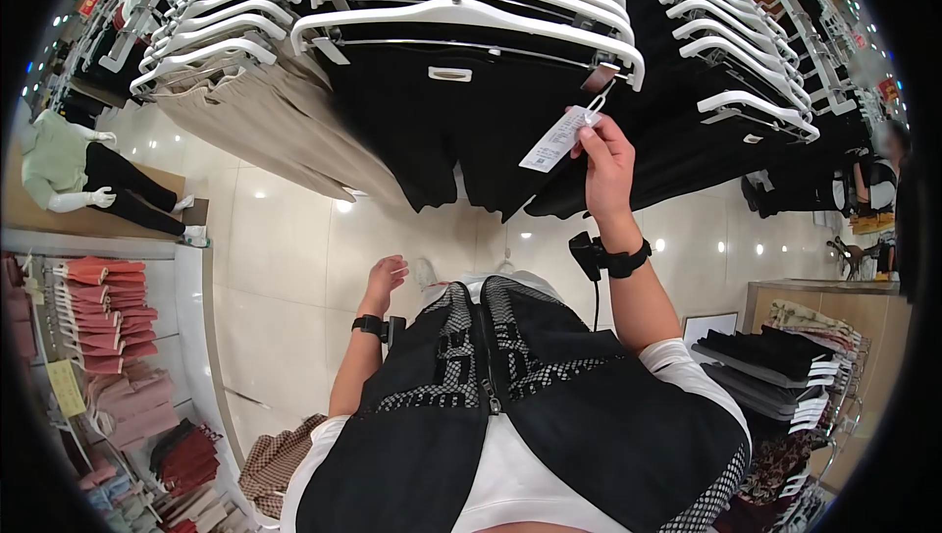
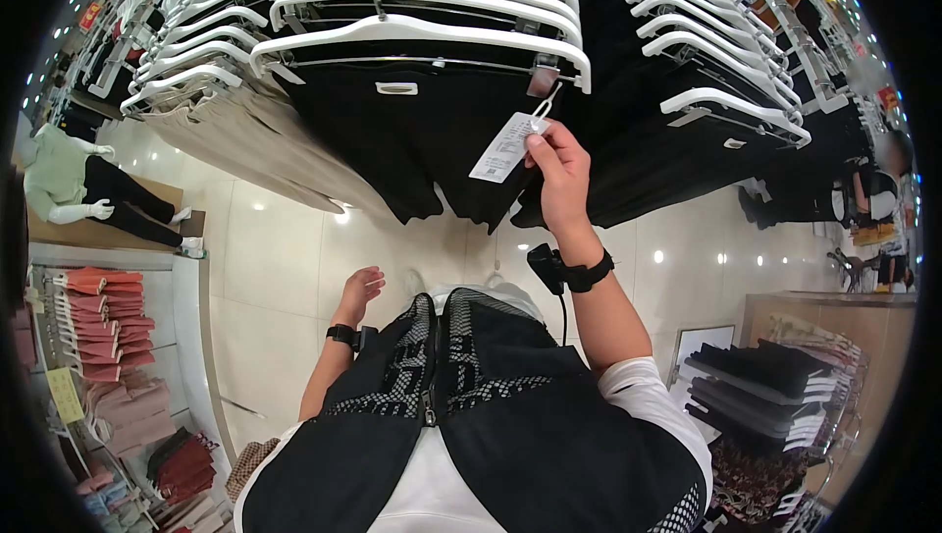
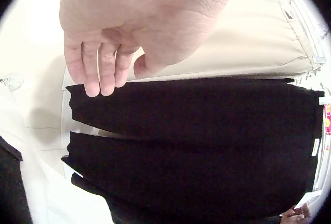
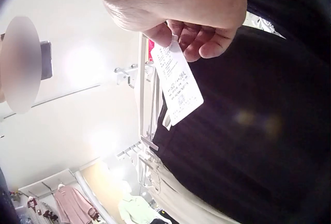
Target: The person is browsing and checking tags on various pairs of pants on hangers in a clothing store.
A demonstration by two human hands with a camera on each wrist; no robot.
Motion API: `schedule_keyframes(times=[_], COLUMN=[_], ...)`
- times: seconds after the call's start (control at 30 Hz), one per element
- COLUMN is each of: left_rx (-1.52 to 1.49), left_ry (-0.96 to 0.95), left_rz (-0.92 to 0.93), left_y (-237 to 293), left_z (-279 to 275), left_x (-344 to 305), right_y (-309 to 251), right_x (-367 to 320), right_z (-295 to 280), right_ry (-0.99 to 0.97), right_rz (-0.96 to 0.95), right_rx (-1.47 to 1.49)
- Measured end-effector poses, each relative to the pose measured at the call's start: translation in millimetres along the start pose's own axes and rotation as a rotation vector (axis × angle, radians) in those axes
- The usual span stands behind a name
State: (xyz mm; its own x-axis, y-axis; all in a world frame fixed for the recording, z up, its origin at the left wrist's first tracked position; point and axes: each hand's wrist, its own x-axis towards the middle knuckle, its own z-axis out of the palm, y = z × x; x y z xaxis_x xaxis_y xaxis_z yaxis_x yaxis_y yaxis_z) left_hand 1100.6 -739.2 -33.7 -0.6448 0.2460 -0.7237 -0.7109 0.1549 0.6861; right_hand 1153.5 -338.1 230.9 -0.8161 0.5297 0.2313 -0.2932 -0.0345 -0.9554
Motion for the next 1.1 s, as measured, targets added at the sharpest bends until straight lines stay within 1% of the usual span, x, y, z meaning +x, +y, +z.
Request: schedule_keyframes(times=[0.13, 0.37, 0.53, 0.73, 0.83, 0.93, 1.03, 1.07, 1.1], left_rx=[0.009, 0.162, 0.216, 0.258, 0.239, 0.244, 0.204, 0.226, 0.247], left_ry=[-0.038, -0.154, -0.283, -0.469, -0.468, -0.298, -0.161, -0.201, -0.241], left_rz=[0.031, 0.063, 0.133, 0.228, 0.264, 0.412, 0.666, 0.702, 0.738], left_y=[32, 86, 134, 182, 191, 198, 205, 209, 213], left_z=[-21, -48, -39, -13, -5, 4, 15, 18, 21], left_x=[5, 27, 42, 50, 57, 63, 65, 67, 68], right_y=[2, -4, 0, -19, -17, -8, 10, 19, 34], right_x=[-4, -15, -29, -39, -42, -44, -46, -47, -47], right_z=[9, 40, 50, 75, 74, 71, 63, 58, 46], right_ry=[0.095, 0.279, 0.347, 0.458, 0.450, 0.453, 0.510, 0.538, 0.603], right_rz=[-0.017, -0.023, 0.002, -0.022, -0.004, 0.050, 0.111, 0.129, 0.188], right_rx=[0.009, 0.012, -0.069, -0.165, -0.133, -0.120, -0.169, -0.195, -0.381])
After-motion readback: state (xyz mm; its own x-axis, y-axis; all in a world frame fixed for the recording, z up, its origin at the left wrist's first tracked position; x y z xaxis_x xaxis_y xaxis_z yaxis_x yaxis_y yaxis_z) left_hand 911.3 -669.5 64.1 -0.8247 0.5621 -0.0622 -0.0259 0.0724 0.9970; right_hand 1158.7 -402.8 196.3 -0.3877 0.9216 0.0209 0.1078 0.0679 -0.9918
